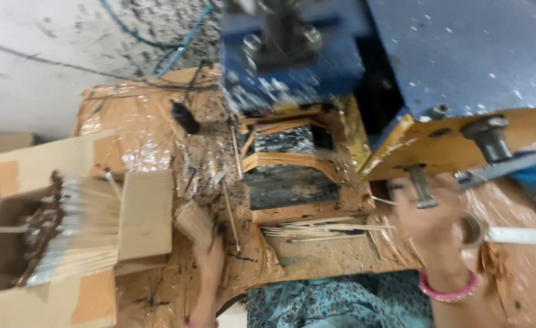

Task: Operating a machine to process wooden incense sticks by feeding raw sticks into the machine and collecting finished ones.

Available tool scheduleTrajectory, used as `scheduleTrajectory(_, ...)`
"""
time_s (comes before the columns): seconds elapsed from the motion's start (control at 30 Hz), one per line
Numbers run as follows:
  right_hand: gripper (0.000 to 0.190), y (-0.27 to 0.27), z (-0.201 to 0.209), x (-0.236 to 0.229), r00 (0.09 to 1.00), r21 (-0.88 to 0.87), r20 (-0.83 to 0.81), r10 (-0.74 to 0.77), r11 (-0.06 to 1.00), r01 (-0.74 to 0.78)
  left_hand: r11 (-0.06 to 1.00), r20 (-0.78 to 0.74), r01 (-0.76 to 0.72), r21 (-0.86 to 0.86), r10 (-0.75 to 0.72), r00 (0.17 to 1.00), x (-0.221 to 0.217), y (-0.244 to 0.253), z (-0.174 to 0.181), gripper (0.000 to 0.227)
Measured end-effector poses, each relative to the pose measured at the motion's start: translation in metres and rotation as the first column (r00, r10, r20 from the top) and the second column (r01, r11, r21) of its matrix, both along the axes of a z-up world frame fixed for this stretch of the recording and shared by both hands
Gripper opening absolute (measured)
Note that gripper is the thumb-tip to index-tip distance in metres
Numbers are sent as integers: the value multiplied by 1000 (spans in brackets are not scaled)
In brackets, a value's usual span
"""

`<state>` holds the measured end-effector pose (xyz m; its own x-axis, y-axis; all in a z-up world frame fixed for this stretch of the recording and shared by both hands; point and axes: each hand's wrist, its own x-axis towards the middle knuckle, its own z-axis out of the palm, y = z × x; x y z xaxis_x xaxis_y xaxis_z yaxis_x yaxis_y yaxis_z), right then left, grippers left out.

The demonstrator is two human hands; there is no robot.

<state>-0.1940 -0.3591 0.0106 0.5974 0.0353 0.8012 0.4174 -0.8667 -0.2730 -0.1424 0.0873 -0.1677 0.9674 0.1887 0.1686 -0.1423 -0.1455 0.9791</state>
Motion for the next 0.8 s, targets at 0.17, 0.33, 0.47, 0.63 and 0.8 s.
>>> scheduleTrajectory(0.17,35,-8,35,-28,871,-185,-85,-484,867,463,993,122,-109,54,102,987,-50,6,17,24)
scheduleTrajectory(0.33,43,56,-19,-42,847,524,-485,219,848,80,959,43,130,252,-146,988,-41,-44,21,23)
scheduleTrajectory(0.47,20,78,-1,-13,685,720,-293,667,625,-301,817,201,376,438,-496,845,-16,-66,90,23)
scheduleTrajectory(0.63,27,75,28,47,827,359,-278,489,851,-382,879,119,473,60,-477,871,65,-41,164,14)
scheduleTrajectory(0.8,33,96,34,105,969,-281,-167,179,934,-221,961,106,276,11,-276,955,128,-55,175,13)
